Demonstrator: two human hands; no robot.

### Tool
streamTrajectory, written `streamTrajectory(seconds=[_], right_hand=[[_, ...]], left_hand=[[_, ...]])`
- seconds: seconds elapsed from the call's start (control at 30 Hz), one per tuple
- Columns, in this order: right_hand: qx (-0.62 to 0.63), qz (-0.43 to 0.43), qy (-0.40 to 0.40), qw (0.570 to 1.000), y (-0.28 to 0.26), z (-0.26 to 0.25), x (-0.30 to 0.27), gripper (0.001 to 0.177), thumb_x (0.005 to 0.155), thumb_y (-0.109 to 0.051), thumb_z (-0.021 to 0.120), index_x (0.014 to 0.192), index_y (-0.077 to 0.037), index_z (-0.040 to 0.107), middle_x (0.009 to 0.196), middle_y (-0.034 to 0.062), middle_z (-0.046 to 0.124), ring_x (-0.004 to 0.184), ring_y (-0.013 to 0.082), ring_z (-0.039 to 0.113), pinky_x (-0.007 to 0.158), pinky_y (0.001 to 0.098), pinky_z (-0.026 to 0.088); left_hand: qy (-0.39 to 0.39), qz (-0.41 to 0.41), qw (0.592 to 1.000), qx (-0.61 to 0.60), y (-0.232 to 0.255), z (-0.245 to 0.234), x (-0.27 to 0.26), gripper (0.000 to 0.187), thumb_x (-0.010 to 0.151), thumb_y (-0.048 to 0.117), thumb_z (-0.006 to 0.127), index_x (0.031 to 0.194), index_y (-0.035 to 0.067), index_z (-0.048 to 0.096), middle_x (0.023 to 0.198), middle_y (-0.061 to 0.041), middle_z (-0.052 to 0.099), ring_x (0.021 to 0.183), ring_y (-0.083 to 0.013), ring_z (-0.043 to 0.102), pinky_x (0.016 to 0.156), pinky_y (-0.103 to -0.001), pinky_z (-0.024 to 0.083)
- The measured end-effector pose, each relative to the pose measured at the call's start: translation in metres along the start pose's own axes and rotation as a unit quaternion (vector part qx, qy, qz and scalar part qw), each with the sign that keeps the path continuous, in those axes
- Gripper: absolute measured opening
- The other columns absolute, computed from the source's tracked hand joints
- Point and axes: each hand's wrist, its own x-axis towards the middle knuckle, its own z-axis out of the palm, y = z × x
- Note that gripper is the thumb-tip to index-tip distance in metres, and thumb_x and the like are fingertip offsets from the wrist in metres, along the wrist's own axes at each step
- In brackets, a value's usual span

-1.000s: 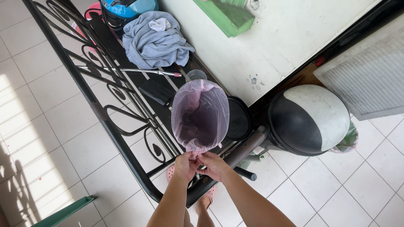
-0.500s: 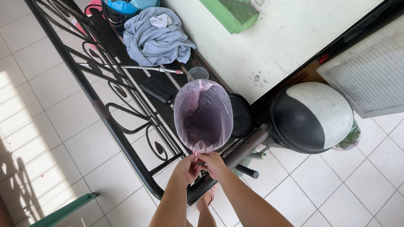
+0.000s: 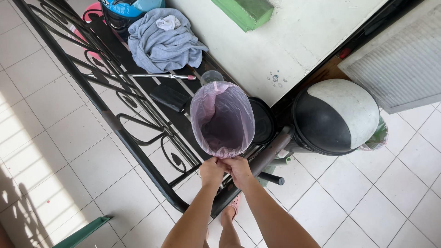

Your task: Placing new plastic liners into trash bins on a balcony.

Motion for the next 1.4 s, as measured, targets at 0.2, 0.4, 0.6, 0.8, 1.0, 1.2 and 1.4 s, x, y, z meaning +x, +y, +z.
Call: streamTrajectory(seconds=[0.2, 0.4, 0.6, 0.8, 1.0, 1.2, 1.4], right_hand=[[0.052, 0.119, -0.028, 0.991, -0.056, 0.031, -0.047, 0.042, 0.094, -0.040, 0.064, 0.116, -0.005, 0.069, 0.109, 0.0097, 0.070, 0.103, 0.0220, 0.066, 0.091, 0.0430, 0.053], [0.023, 0.126, -0.012, 0.992, -0.032, 0.034, 0.012, 0.029, 0.095, -0.029, 0.063, 0.113, -0.006, 0.067, 0.109, 0.0119, 0.071, 0.106, 0.0254, 0.068, 0.094, 0.0473, 0.056], [0.016, 0.102, -0.019, 0.994, -0.044, 0.046, 0.035, 0.032, 0.097, -0.034, 0.064, 0.112, -0.007, 0.068, 0.105, 0.0088, 0.070, 0.093, 0.0197, 0.065, 0.085, 0.0430, 0.054], [-0.052, 0.092, -0.026, 0.994, -0.024, 0.040, 0.019, 0.020, 0.095, -0.027, 0.069, 0.112, -0.017, 0.073, 0.103, -0.0053, 0.070, 0.086, 0.0098, 0.059, 0.084, 0.0378, 0.047], [-0.092, 0.026, -0.002, 0.995, -0.019, 0.052, 0.035, 0.016, 0.088, -0.025, 0.078, 0.097, -0.011, 0.077, 0.091, -0.0010, 0.074, 0.082, 0.0106, 0.062, 0.077, 0.0323, 0.046], [-0.094, -0.011, 0.044, 0.995, -0.020, 0.060, 0.026, 0.017, 0.082, -0.019, 0.084, 0.089, -0.006, 0.076, 0.079, -0.0013, 0.070, 0.067, 0.0069, 0.054, 0.059, 0.0249, 0.037], [-0.057, 0.027, 0.081, 0.995, -0.011, 0.058, 0.042, 0.018, 0.078, -0.018, 0.083, 0.088, -0.006, 0.075, 0.071, -0.0030, 0.062, 0.062, 0.0095, 0.048, 0.053, 0.0271, 0.032]], left_hand=[[0.008, 0.026, 0.997, -0.070, 0.000, -0.001, 0.003, 0.026, 0.094, 0.028, 0.066, 0.106, 0.010, 0.080, 0.093, -0.014, 0.077, 0.085, -0.0289, 0.073, 0.080, -0.040, 0.056], [-0.031, -0.131, 0.956, -0.262, -0.011, -0.008, 0.027, 0.022, 0.097, 0.020, 0.066, 0.109, 0.005, 0.078, 0.089, -0.004, 0.074, 0.071, -0.0141, 0.061, 0.067, -0.031, 0.053], [-0.010, -0.143, 0.915, -0.377, -0.011, -0.006, 0.077, 0.016, 0.095, 0.020, 0.068, 0.096, 0.005, 0.073, 0.079, 0.000, 0.068, 0.068, -0.0093, 0.060, 0.060, -0.025, 0.051], [-0.224, -0.402, 0.748, -0.478, -0.048, 0.000, 0.128, 0.033, 0.099, 0.025, 0.059, 0.069, 0.014, 0.056, 0.061, 0.004, 0.046, 0.052, -0.0097, 0.040, 0.046, -0.023, 0.037], [-0.206, -0.424, 0.755, -0.456, -0.018, -0.015, 0.092, 0.039, 0.098, 0.034, 0.063, 0.066, 0.015, 0.052, 0.057, 0.006, 0.041, 0.048, -0.0059, 0.038, 0.041, -0.016, 0.031], [0.139, 0.016, 0.981, -0.133, 0.002, -0.021, 0.041, 0.015, 0.089, 0.015, 0.071, 0.095, 0.002, 0.070, 0.084, -0.007, 0.070, 0.064, -0.0239, 0.071, 0.057, -0.035, 0.056], [0.174, 0.303, 0.933, 0.089, -0.007, -0.019, 0.018, 0.042, 0.075, -0.002, 0.066, 0.116, -0.008, 0.068, 0.098, -0.020, 0.072, 0.091, -0.0374, 0.069, 0.079, -0.045, 0.057]])
